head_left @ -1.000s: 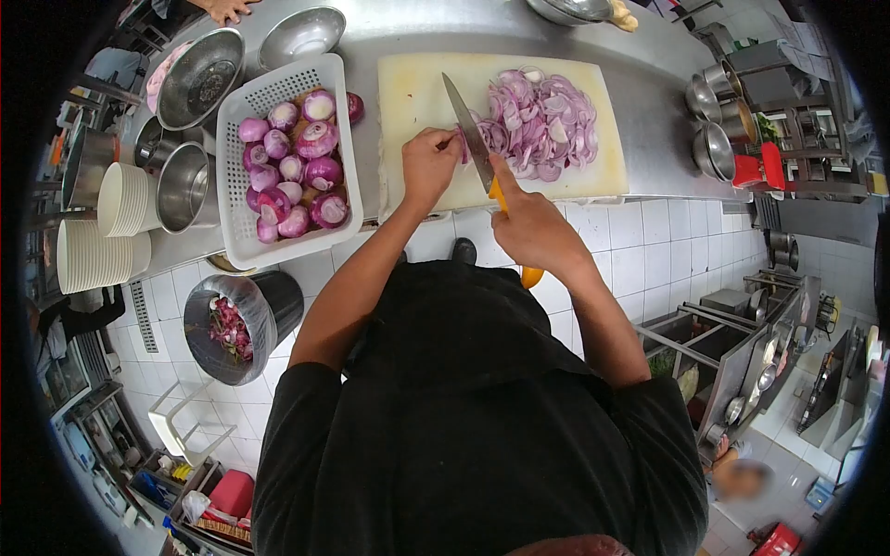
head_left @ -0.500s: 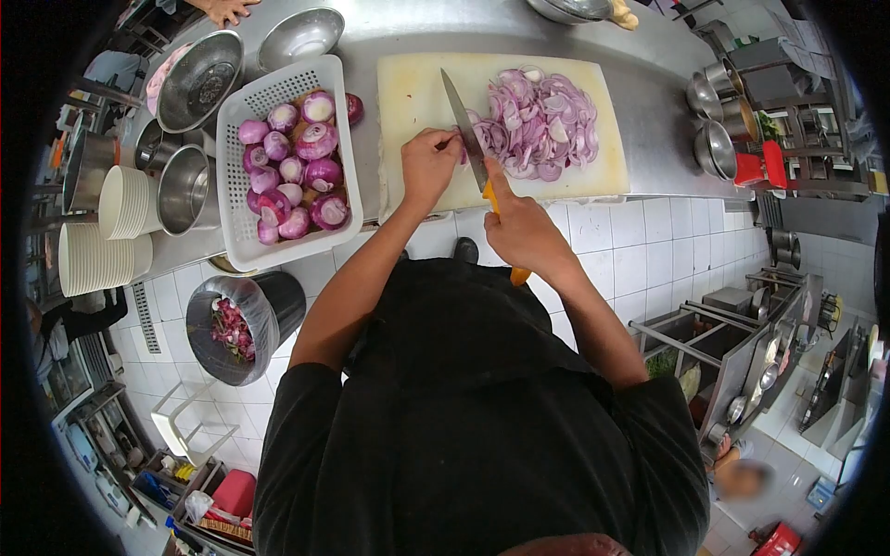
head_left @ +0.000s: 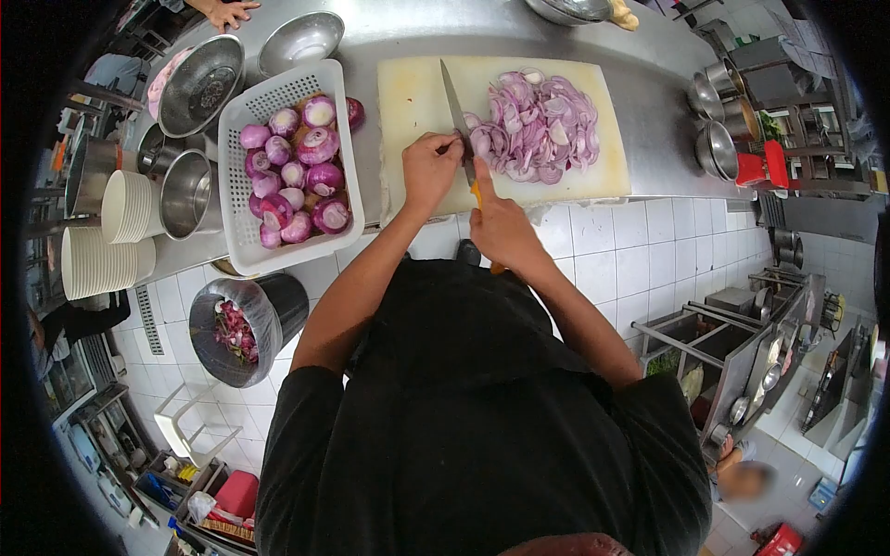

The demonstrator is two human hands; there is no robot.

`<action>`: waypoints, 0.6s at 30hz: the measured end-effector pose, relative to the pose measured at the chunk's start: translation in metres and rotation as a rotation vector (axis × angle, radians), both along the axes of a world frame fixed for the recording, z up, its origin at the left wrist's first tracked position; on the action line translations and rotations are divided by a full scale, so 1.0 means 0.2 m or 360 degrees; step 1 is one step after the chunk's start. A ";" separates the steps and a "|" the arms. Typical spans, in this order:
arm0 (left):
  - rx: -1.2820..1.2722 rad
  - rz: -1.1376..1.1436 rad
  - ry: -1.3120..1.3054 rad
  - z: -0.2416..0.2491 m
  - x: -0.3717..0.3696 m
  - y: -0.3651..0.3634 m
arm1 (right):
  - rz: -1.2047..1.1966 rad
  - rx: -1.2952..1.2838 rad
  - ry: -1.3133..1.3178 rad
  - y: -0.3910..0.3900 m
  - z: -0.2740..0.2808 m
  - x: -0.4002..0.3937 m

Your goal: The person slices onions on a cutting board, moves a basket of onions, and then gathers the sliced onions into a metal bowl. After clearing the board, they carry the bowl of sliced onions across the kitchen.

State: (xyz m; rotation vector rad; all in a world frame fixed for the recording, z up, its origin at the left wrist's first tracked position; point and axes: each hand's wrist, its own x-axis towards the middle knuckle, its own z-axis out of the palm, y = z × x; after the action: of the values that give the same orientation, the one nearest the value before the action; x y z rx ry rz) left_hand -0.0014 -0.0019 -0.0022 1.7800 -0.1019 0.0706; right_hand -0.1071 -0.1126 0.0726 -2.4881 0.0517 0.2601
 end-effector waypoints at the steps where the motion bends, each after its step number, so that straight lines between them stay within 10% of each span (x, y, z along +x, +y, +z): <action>1: 0.0033 0.0019 -0.0020 -0.01 0.01 0.00 | -0.0021 -0.0009 0.0028 0.01 -0.03 0.01; 18: 0.0788 0.0012 -0.0348 -0.03 0.05 -0.10 | -0.0051 0.0033 -0.0218 -0.25 -0.21 0.27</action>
State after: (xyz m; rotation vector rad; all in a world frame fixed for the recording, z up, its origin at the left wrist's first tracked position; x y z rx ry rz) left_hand 0.0092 -0.0221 -0.0073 2.2625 -0.2904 0.2645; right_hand -0.0525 -0.1616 0.0315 -2.4759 0.0322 0.0760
